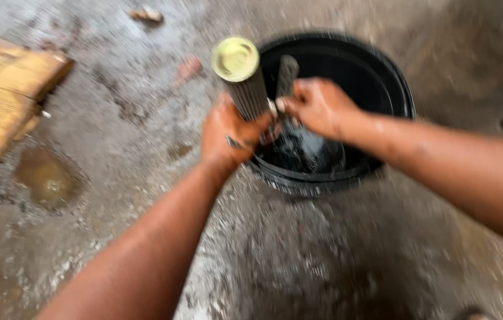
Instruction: The person scrubs a cylindrical metal filter with a brush while repeatedly dipping it into a bucket of dark liquid. The person rotates the filter and scrubs different sections to remove grime.
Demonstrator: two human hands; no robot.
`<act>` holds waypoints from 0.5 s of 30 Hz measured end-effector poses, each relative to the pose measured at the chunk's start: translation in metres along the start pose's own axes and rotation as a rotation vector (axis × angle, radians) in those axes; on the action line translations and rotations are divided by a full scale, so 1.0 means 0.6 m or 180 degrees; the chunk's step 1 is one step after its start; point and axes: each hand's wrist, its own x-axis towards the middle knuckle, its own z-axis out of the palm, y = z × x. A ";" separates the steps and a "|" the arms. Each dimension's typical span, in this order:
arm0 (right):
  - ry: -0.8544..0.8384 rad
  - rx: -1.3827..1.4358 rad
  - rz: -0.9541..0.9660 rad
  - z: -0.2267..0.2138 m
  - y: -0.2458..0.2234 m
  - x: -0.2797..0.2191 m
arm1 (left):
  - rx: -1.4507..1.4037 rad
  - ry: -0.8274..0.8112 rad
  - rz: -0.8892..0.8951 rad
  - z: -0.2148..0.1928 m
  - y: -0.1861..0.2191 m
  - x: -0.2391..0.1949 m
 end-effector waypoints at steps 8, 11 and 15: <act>0.0082 -0.0315 -0.0195 -0.005 -0.003 -0.006 | -0.0367 -0.0159 0.0247 0.020 -0.019 0.035; 0.0182 -0.0572 -0.0416 -0.011 -0.016 -0.013 | -0.0200 -0.0351 0.0254 0.014 -0.016 0.030; 0.0114 -0.0655 -0.0740 -0.015 -0.027 -0.026 | -0.0072 -0.0326 0.0311 -0.005 0.002 0.023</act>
